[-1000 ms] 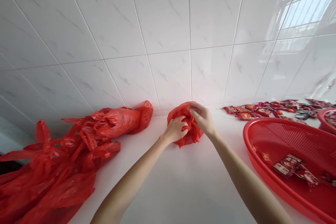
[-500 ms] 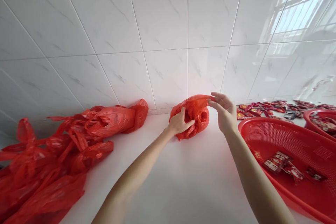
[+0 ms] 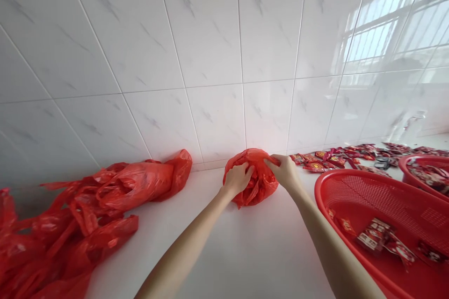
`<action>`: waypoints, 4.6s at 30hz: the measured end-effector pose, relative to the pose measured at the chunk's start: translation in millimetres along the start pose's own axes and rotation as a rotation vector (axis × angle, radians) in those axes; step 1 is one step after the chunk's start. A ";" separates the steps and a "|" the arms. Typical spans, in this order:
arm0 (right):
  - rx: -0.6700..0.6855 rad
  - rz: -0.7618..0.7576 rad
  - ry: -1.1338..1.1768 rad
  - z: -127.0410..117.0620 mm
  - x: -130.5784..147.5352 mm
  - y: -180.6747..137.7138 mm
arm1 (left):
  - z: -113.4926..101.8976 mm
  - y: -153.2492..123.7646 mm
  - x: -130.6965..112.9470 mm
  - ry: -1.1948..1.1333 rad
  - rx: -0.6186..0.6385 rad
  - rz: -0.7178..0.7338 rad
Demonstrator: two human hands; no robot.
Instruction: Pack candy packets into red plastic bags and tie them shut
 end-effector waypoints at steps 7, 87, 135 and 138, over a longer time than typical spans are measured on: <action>-0.157 -0.081 0.310 -5.8 -4.6 2.7 | 7.5 6.7 9.6 0.085 0.004 -0.082; -0.230 0.079 1.401 -69.9 18.3 -20.9 | 41.6 53.7 0.4 -0.023 -0.003 -0.065; 0.382 0.020 -0.133 -36.6 35.9 -39.8 | -36.5 -91.9 17.3 -1.375 0.448 -0.343; 0.284 0.043 -0.235 -43.7 29.3 -34.8 | -45.3 -78.2 36.6 -1.165 0.248 -0.308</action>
Point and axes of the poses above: each hand's wrist, its own y-axis towards the middle knuckle, its own z-axis out of the palm, x = y × z, the point moved 2 cm from there along y, towards the middle knuckle, and after that the axes turned 4 degrees about -z, right-handed, at the moved point
